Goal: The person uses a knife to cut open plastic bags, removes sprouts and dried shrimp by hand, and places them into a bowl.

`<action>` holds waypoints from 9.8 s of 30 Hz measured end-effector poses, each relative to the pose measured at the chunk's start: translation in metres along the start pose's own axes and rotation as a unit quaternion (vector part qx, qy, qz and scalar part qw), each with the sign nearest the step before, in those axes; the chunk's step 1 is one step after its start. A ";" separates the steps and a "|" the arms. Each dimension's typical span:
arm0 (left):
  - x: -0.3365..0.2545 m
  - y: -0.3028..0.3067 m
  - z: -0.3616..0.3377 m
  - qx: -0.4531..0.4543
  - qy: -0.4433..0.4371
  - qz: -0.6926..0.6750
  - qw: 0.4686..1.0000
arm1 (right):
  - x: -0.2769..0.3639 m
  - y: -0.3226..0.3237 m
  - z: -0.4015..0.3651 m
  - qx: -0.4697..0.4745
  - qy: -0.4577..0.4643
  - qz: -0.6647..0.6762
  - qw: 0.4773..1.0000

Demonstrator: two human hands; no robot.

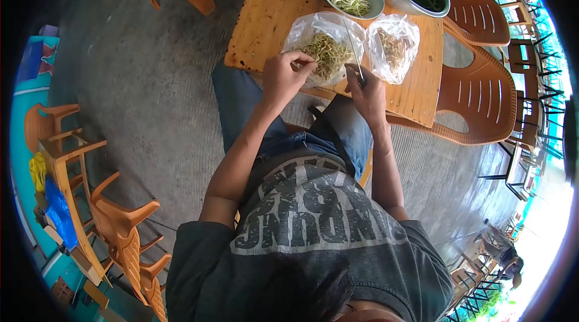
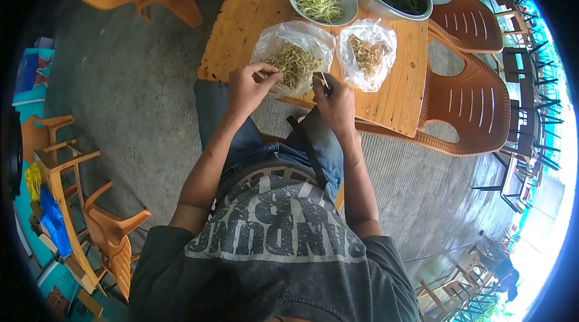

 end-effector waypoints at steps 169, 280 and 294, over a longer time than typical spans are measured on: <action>0.037 -0.003 -0.001 0.101 0.281 -0.423 0.855 | -0.021 0.104 0.029 -0.264 0.028 -0.072 0.962; 0.019 -0.031 -0.004 0.057 0.248 -0.357 0.899 | 0.014 -0.056 0.014 0.095 -0.203 0.489 0.843; -0.003 -0.006 0.021 0.139 0.122 -0.231 0.955 | 0.018 -0.038 0.026 0.141 -0.138 0.313 0.929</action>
Point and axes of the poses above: each hand's wrist, its own z-axis towards the middle knuckle, its own y-axis out of the back of the hand, x = y × z, the point moved 9 cm from there along z, towards the middle knuckle, and after that the axes turned 4 degrees about -x, right-handed, at the moved point
